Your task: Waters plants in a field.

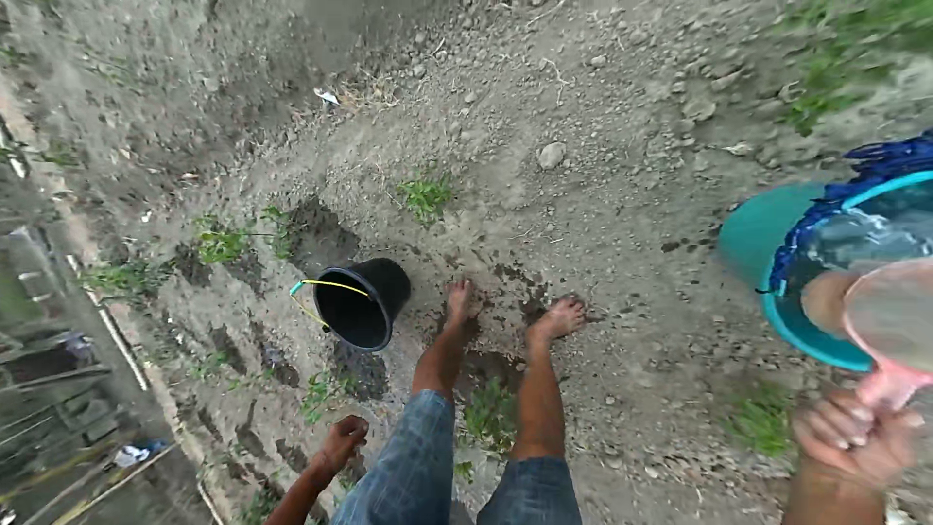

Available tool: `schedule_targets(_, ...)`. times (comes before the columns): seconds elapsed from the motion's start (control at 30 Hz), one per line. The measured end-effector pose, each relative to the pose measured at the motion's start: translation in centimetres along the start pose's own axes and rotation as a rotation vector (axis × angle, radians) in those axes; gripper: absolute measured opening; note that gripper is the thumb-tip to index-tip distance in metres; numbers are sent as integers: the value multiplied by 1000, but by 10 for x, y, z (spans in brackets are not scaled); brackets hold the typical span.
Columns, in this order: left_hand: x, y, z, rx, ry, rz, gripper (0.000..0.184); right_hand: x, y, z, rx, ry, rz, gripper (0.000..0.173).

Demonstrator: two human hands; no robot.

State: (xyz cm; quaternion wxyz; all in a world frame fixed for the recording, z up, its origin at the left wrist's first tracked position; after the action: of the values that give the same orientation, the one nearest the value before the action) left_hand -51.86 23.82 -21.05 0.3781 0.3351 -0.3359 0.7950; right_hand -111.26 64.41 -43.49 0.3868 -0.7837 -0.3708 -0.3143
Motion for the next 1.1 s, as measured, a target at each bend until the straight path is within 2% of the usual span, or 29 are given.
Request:
schedule_targets(0.07,-1,2,11,45,39,30,29,31,6,-8,44,-88,-28,27)
schedule_targets(0.17,-9,5,25,105,78,67,29,75,10,-34,249,-115,-35,19)
schedule_targets(0.3,-39,1,37,117,64,39,29,100,37,-80,523,-130,-119,19)
schedule_targets(0.4,-56,-13,46,170,44,26,27,84,90,-122,651,-121,-241,22)
schedule_targets(0.57,-82,-56,65,282,35,66,29,13,197,-194,861,-207,-422,31)
schedule_targets(0.77,-96,-113,67,367,35,181,28,-57,306,-274,1098,-315,-554,22)
schedule_targets(0.9,-97,-134,56,440,-15,238,29,-77,341,-309,1164,-267,-558,26)
schedule_targets(1.1,-109,-154,39,491,-76,240,28,-85,342,-329,1156,-119,-510,27)
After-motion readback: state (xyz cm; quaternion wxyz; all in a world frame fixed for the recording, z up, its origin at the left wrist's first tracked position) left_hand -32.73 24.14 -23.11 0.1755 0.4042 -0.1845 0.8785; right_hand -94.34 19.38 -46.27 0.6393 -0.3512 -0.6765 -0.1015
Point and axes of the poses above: each hand's wrist, its own x-axis away from the middle knuckle, its own z-axis out of the back of the hand, y = z × x, the point moved 2 cm from there along -x, towards the middle knuckle, and after that the axes turned 13 degrees about y, right-handed, at the moved point
